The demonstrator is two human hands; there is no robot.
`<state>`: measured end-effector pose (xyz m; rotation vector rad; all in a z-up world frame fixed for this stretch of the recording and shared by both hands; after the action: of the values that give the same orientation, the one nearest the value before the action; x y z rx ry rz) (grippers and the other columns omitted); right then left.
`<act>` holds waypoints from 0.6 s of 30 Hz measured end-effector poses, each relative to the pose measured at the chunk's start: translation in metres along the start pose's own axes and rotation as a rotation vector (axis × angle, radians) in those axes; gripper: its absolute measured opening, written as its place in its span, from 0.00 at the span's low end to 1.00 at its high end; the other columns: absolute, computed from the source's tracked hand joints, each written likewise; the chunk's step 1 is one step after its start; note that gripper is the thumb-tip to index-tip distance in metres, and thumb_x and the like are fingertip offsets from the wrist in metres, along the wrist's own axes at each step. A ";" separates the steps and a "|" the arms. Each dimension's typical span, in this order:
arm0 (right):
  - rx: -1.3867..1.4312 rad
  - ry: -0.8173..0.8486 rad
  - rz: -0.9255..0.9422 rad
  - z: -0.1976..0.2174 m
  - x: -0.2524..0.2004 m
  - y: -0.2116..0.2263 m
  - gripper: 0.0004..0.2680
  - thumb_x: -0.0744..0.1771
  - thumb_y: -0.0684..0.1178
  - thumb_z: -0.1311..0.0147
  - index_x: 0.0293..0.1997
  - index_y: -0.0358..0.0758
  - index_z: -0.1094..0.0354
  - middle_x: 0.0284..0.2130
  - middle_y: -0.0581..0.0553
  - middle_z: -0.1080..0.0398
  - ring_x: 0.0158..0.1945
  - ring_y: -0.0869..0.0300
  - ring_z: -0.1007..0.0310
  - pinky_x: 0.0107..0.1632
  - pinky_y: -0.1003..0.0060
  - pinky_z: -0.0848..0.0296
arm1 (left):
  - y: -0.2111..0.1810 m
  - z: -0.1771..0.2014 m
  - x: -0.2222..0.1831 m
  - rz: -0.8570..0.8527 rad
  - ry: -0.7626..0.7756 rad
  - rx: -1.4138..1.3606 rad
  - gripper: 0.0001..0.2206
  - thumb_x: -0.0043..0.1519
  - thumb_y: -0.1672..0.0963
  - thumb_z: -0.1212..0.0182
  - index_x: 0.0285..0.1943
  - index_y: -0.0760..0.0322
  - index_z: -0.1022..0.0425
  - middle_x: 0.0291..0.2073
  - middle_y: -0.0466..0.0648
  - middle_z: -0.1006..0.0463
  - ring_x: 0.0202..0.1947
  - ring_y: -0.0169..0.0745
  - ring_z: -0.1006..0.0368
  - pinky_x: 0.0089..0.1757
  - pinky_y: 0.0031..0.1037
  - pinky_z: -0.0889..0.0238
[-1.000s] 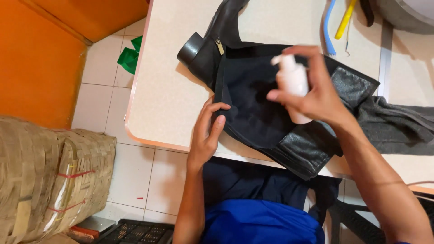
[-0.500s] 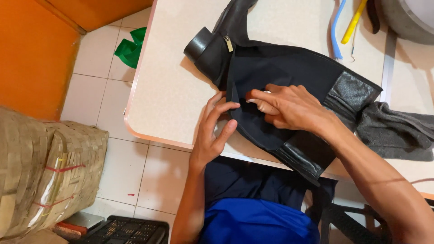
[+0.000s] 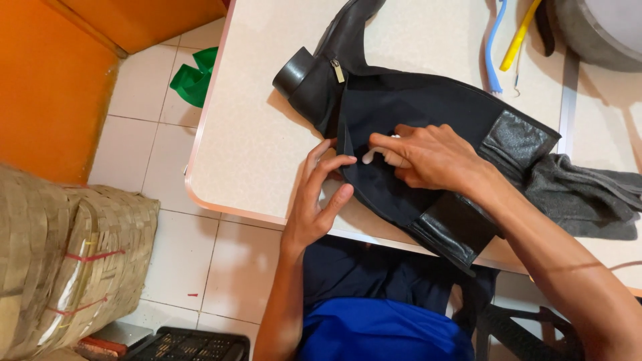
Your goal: A person is cleaning a long black leather boot at a workbench by applying cleaning foam, scrubbing the surface with a brush, and wiping it clean with a cloth.
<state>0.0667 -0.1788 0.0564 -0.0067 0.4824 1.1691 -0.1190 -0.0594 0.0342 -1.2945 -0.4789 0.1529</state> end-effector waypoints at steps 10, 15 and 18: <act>0.575 -0.937 0.129 0.077 -0.100 -0.068 0.26 0.68 0.35 0.40 0.70 0.31 0.58 0.67 0.31 0.54 0.48 0.50 0.37 0.49 0.63 0.39 | -0.019 0.000 0.006 -0.121 -0.036 0.205 0.17 0.70 0.49 0.50 0.62 0.60 0.28 0.70 0.62 0.43 0.67 0.57 0.37 0.67 0.44 0.47; 0.359 -1.168 0.011 0.060 -0.123 -0.115 0.27 0.65 0.33 0.51 0.70 0.35 0.63 0.61 0.33 0.55 0.57 0.45 0.48 0.61 0.55 0.45 | -0.013 -0.006 0.002 -0.128 -0.066 0.248 0.18 0.71 0.49 0.52 0.62 0.60 0.26 0.74 0.58 0.51 0.77 0.59 0.51 0.69 0.51 0.50; 0.341 -1.265 -0.078 0.041 -0.118 -0.138 0.29 0.66 0.30 0.44 0.70 0.37 0.64 0.61 0.32 0.54 0.52 0.46 0.44 0.61 0.55 0.42 | -0.018 -0.007 0.008 -0.156 -0.093 0.346 0.17 0.69 0.49 0.51 0.59 0.57 0.24 0.75 0.59 0.51 0.77 0.57 0.51 0.67 0.51 0.51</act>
<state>0.1678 -0.3281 0.1031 0.9437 -0.4503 0.7954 -0.1116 -0.0675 0.0523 -0.9112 -0.6023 0.1582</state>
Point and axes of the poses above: each hand's wrist, its own x-axis towards the middle knuckle, its own z-axis out of the back of the hand, y = z × x, the point moved 4 cm from there along x, towards the middle knuckle
